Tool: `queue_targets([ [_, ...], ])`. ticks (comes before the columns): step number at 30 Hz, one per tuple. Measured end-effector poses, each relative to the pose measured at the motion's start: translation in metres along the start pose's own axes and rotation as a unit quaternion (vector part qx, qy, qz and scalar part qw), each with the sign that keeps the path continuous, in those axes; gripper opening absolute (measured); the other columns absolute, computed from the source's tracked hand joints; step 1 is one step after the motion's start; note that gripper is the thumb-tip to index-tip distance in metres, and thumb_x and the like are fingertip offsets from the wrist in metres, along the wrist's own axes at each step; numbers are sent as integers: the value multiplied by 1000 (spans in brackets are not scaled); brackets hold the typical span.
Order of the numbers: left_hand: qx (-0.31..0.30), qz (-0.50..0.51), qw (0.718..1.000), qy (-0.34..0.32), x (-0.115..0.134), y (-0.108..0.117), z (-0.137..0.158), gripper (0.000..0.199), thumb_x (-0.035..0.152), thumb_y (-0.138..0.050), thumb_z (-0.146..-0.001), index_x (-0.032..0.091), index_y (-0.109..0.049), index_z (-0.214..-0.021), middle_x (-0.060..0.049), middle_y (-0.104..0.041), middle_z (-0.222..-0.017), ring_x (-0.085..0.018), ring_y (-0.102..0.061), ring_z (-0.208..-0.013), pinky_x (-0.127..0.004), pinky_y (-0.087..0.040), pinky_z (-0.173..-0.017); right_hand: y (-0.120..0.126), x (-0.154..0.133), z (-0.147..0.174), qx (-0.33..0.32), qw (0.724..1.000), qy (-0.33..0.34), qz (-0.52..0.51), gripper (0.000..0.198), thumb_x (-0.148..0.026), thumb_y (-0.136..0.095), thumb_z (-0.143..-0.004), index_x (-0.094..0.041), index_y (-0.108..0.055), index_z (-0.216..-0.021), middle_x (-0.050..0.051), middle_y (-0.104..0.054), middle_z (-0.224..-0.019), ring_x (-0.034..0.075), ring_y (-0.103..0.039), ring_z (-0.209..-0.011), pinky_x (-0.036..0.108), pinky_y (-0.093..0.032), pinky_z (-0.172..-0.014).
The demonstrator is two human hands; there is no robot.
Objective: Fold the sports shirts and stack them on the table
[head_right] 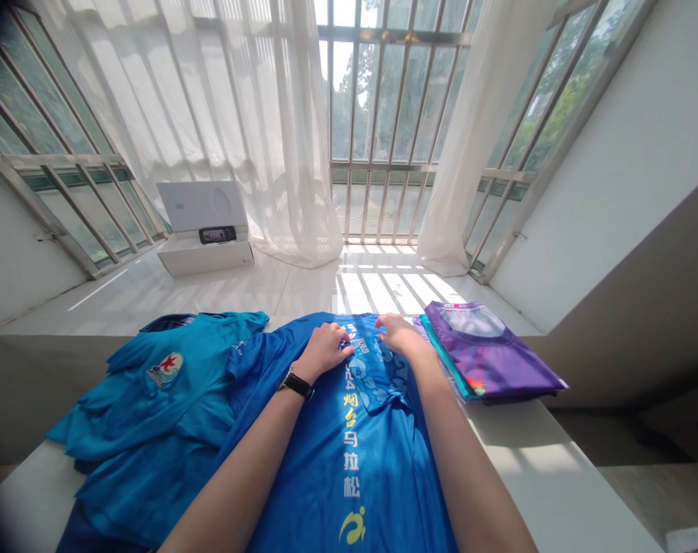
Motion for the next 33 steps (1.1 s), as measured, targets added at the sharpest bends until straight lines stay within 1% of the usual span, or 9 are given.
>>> queue_targets([
  [2,-14,-6,1000,2,1,2,0,19,38,-67,-88,22,-76,-96,-7,-71,-104,-27,-64,-103,-36,-48,-90,-6,-4,-2,-6,1000,5,8,40,-12,-65,-80,-24,-72,-117,7,-70,-126,20,-67,-105,24,-49,-86],
  [5,-28,13,999,-13,3,2,1,18,36,-63,-92,23,-74,-93,-6,-73,-103,-24,-66,-99,-33,-48,-87,-11,-2,-2,-16,999,-3,29,35,-11,-66,-79,-25,-76,-109,6,-74,-114,20,-70,-98,24,-49,-82],
  [8,-13,46,999,6,3,0,0,19,35,-56,-97,23,-69,-102,-5,-74,-102,-23,-69,-96,-30,-49,-81,-8,2,-2,-6,998,-25,49,25,-14,-65,-82,-24,-78,-100,7,-76,-107,21,-71,-93,25,-49,-78],
  [11,3,68,997,48,1,-3,-1,21,32,-48,-101,23,-63,-113,-6,-75,-101,-23,-70,-94,-29,-50,-78,-4,4,-3,29,997,-49,61,23,-20,-62,-87,-23,-77,-103,10,-74,-114,23,-70,-98,28,-48,-78],
  [16,-4,116,993,25,5,-8,-3,32,30,-58,-96,24,-54,-127,-5,-74,-106,-22,-71,-97,-27,-50,-77,-3,6,-1,81,993,-65,56,23,-23,-59,-90,-23,-75,-107,10,-73,-116,23,-69,-101,27,-48,-79],
  [19,-10,106,994,19,6,-11,-3,35,27,-60,-93,25,-54,-128,-4,-74,-105,-22,-71,-97,-27,-50,-77,-1,13,1,101,992,-68,40,22,-27,-59,-91,-25,-75,-106,7,-72,-114,21,-69,-99,27,-49,-80],
  [25,0,96,995,32,4,-10,-3,35,25,-53,-93,24,-55,-129,-6,-74,-107,-22,-70,-96,-27,-51,-77,10,40,4,134,986,-103,13,42,-14,-41,-94,-22,-64,-129,11,-61,-140,24,-67,-109,30,-51,-84],
  [30,-12,107,994,-6,1,-1,-1,43,22,-50,-92,23,-53,-135,-6,-74,-108,-22,-70,-97,-27,-52,-79,-2,44,1,104,992,-63,-3,48,-9,-45,-89,-28,-65,-128,3,-67,-134,21,-64,-117,25,-48,-91],
  [33,-33,115,991,-59,1,1,-1,42,16,-47,-91,26,-58,-131,-4,-72,-115,-20,-68,-102,-27,-52,-85,-9,43,1,100,992,-75,0,43,-12,-48,-90,-25,-67,-126,5,-69,-129,23,-64,-115,28,-48,-92],
])
Point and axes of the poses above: each hand's wrist, its own z-axis away from the middle knuckle, its own y-axis out of the back of the hand, x = y × z, the point moved 4 cm from there along -z, towards the middle knuckle
